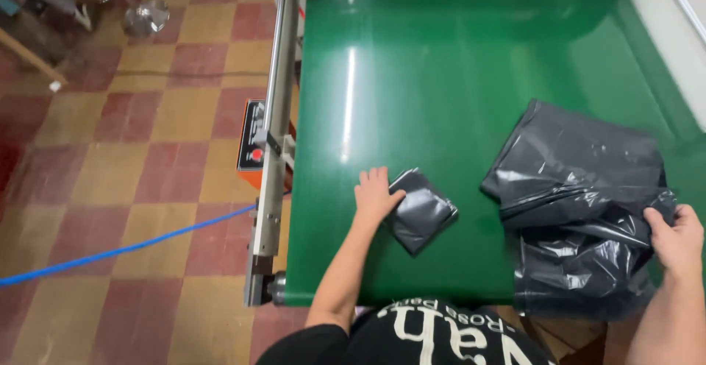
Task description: Folding and stacking plastic bags on a conveyor belt and putting them into crates.
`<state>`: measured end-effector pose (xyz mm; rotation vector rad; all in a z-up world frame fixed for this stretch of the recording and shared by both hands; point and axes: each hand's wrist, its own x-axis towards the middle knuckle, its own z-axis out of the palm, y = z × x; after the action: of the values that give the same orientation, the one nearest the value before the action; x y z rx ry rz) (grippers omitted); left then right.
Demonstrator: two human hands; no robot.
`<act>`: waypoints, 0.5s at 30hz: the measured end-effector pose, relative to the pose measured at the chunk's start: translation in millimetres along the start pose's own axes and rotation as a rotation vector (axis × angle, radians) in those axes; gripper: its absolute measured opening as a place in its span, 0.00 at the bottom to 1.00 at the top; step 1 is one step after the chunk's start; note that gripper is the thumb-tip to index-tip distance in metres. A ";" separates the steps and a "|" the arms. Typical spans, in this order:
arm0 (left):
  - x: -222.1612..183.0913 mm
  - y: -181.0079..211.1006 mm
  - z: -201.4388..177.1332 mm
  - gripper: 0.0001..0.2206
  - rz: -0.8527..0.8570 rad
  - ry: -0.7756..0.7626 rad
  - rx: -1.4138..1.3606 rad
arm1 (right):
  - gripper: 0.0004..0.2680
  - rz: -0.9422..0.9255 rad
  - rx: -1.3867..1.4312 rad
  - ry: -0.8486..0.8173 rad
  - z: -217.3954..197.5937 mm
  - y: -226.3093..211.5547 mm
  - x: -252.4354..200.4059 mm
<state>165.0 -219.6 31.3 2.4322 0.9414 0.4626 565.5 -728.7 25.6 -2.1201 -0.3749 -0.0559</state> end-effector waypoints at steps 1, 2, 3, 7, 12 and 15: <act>6.0 9.8 6.5 0.33 -0.024 -0.067 0.042 | 0.08 -0.017 0.108 -0.026 -0.8 -12.7 1.7; 12.3 19.6 12.9 0.34 -0.049 -0.133 0.085 | 0.07 -0.037 0.215 -0.053 -1.8 -25.4 3.6; 16.0 16.6 23.9 0.34 -0.037 -0.133 0.087 | 0.07 -0.035 0.218 -0.042 -2.8 -29.9 0.9; 20.9 18.8 51.7 0.30 -0.106 -0.299 0.085 | 0.07 -0.124 0.194 -0.031 -14.1 -55.0 -13.0; -5.8 27.7 31.3 0.17 0.086 -0.238 -0.075 | 0.08 -0.181 0.376 -0.051 -35.3 -82.5 -27.6; -29.1 56.8 -34.3 0.16 0.215 -0.287 -0.421 | 0.07 -0.200 0.589 -0.023 -68.4 -75.1 -27.5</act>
<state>158.6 -265.5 87.0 2.1420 0.4141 0.3319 524.9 -754.3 119.3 -1.4998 -0.5415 -0.0317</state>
